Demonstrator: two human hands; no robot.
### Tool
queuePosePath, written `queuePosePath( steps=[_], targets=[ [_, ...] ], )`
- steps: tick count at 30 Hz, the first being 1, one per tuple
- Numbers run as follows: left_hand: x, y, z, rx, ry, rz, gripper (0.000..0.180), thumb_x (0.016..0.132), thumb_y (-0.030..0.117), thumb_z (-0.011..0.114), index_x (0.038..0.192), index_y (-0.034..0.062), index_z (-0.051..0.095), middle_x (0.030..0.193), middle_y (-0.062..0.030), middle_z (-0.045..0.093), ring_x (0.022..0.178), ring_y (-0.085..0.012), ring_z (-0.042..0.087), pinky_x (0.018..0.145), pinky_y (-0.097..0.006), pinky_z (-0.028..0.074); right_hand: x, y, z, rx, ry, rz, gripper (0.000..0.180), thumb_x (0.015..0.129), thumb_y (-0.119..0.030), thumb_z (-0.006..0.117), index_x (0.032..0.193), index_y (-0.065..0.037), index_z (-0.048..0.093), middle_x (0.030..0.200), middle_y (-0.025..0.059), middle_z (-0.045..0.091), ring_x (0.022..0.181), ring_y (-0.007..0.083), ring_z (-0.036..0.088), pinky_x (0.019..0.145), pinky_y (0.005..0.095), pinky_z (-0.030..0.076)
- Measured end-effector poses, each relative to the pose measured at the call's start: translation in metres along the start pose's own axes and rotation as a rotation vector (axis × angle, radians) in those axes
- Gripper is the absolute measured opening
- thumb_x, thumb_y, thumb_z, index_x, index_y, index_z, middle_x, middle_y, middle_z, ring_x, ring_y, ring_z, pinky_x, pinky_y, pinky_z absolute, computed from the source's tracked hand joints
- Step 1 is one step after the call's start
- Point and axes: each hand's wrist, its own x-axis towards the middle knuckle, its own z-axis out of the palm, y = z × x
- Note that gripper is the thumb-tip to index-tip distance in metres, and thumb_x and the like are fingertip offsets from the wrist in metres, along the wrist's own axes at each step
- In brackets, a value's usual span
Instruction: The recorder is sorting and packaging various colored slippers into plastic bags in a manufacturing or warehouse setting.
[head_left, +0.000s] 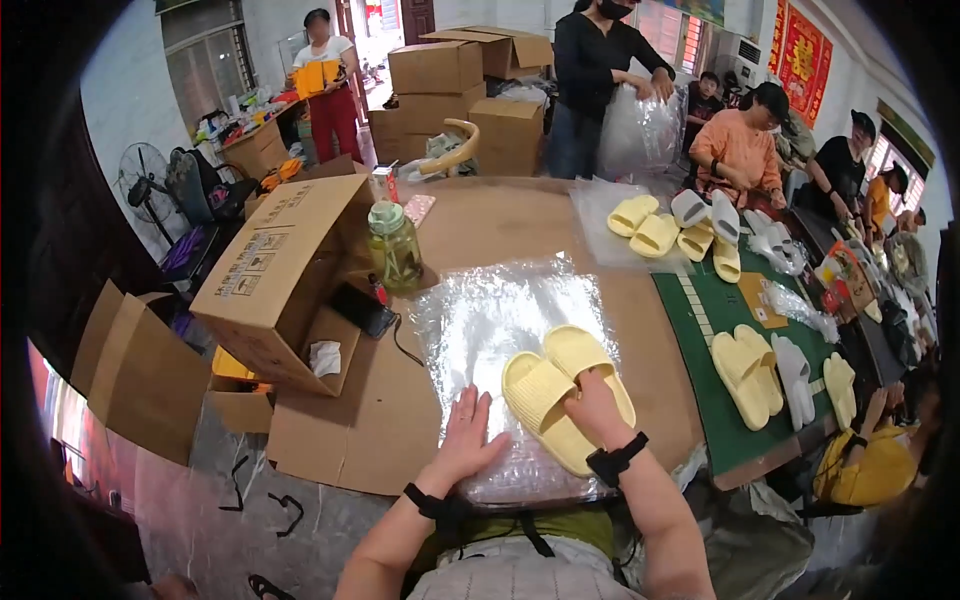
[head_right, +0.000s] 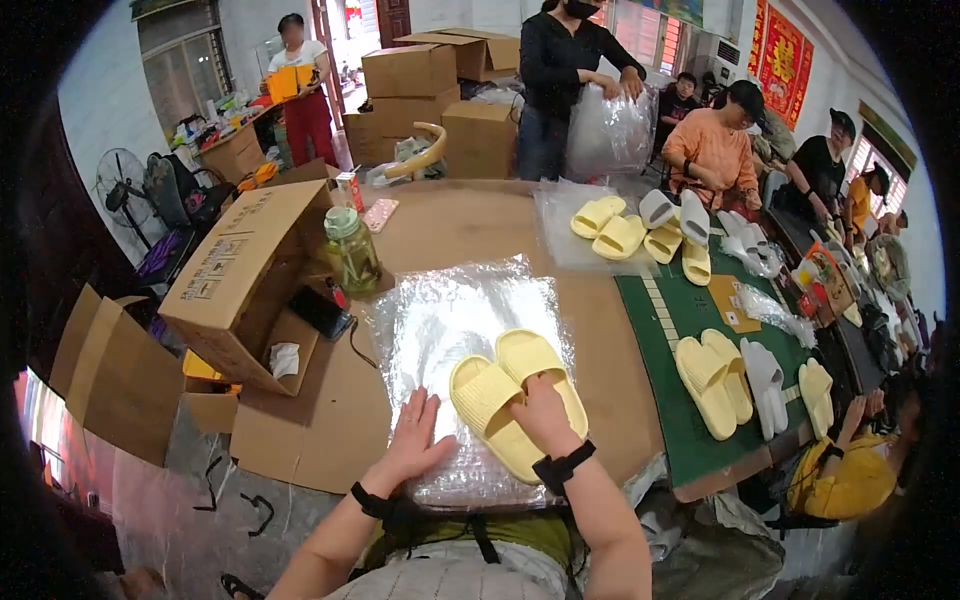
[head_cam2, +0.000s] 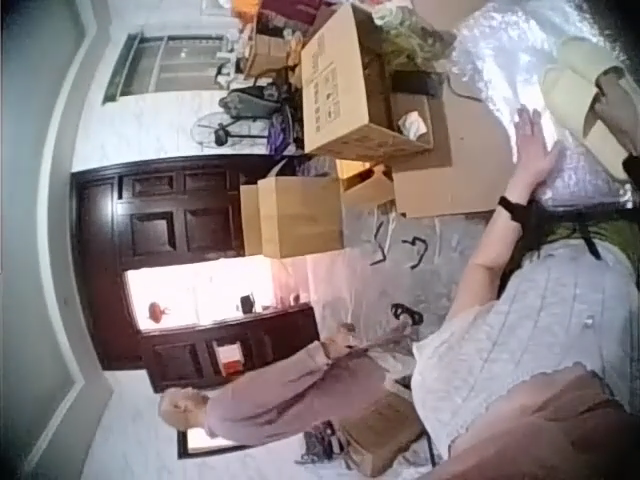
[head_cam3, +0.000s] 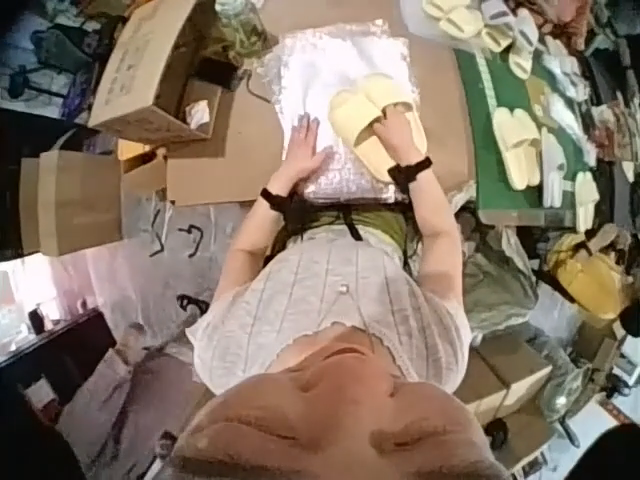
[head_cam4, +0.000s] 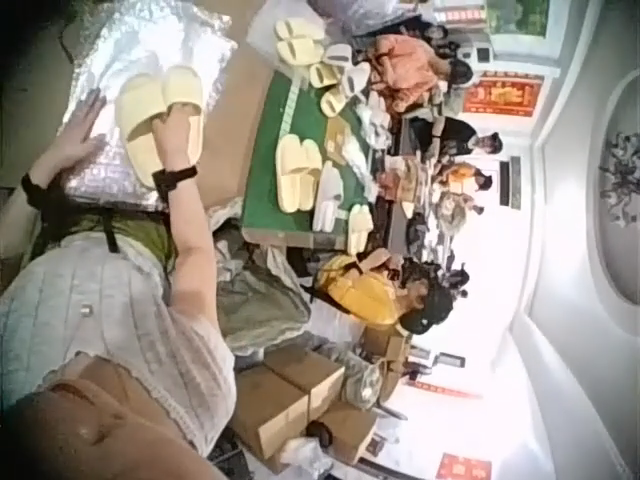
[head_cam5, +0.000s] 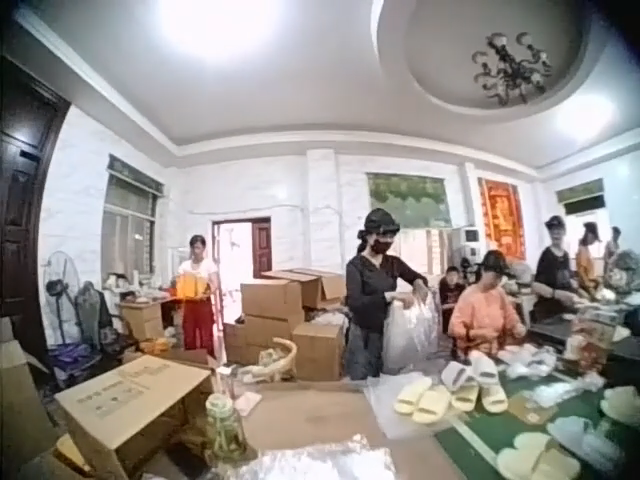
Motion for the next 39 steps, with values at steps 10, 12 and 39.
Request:
queuePosePath(
  steps=[10, 12, 39],
  targets=[
    [0.001, 0.001, -0.006, 0.177, 0.000, 0.079, 0.082, 0.082, 0.057, 0.069, 0.146, 0.0110, 0.047, 0.153, -0.0352, 0.028, 0.146, -0.0490, 0.023, 0.119, -0.056, 0.020, -0.013, 0.054, -0.046, -0.104, 0.203, 0.175, 0.024, 0.080, -0.021, 0.068, 0.080, 0.002, 0.061, 0.080, 0.0230, 0.064, 0.078, 0.0434, 0.062, 0.070, 0.0507, 0.049],
    [0.001, 0.001, -0.007, 0.199, -0.004, 0.061, 0.083, 0.080, 0.057, 0.071, 0.145, 0.0109, 0.048, 0.153, -0.0347, 0.029, 0.145, -0.0495, 0.023, 0.118, -0.056, 0.020, -0.027, 0.048, -0.066, -0.106, 0.270, 0.199, 0.020, 0.080, -0.017, 0.068, 0.081, 0.002, 0.061, 0.077, 0.0239, 0.064, 0.074, 0.0429, 0.062, 0.066, 0.0477, 0.049],
    [0.040, 0.056, -0.014, -0.160, 0.111, -0.055, 0.031, 0.096, 0.032, 0.057, 0.109, 0.0067, 0.071, 0.111, -0.0135, 0.070, 0.103, -0.0348, 0.063, 0.090, -0.043, 0.051, -0.151, -0.037, -0.095, 0.167, 0.224, -0.111, 0.038, 0.074, -0.001, 0.074, 0.112, -0.007, 0.072, 0.091, 0.0125, 0.071, 0.075, 0.0244, 0.070, 0.066, 0.0321, 0.054]
  ],
)
